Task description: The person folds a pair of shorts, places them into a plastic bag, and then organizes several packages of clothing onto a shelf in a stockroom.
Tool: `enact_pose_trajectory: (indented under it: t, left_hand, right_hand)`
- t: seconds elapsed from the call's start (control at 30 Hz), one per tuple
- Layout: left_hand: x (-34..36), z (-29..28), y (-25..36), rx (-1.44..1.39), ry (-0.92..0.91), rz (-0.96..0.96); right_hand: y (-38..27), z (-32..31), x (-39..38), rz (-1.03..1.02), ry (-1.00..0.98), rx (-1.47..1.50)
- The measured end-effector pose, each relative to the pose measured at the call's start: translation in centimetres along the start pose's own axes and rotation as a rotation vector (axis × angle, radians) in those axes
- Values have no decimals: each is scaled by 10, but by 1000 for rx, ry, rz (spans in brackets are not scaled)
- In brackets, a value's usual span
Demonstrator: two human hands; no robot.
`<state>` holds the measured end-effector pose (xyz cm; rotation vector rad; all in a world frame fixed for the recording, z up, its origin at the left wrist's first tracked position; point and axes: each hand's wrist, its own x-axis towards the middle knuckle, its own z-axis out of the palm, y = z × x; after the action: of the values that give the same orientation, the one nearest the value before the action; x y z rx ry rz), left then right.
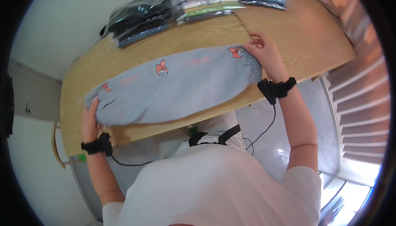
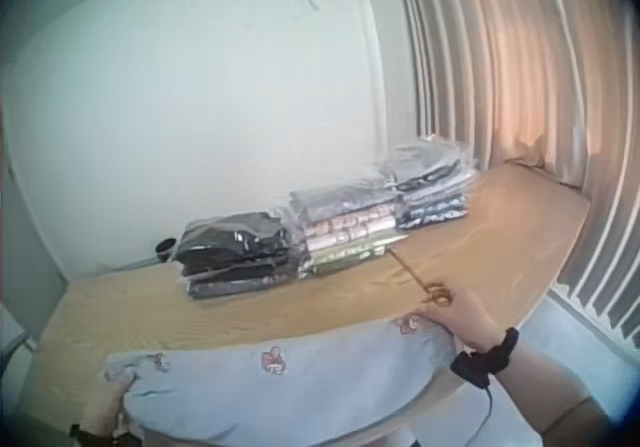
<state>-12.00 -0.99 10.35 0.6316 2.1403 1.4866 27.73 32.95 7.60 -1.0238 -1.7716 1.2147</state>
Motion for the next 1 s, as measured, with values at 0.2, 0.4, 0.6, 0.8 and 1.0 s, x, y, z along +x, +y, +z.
enact_pose_trajectory:
  t: [0.2,0.4,0.6,0.8,1.0]
  left_hand:
    - [-22,2,-46,229,121,-67]
    - [-65,67,-11,665,-279,689]
    - [-59,124,-2,617,-597,672]
    - [-65,144,-32,932,-639,760]
    - [-70,151,-29,937,-651,713]
  right_hand:
    - [32,35,15,308,-90,-207]
    - [24,30,6,411,-194,-318]
    - [11,31,6,402,-252,190]
    - [50,18,6,568,-108,636]
    - [41,60,-32,527,11,1022]
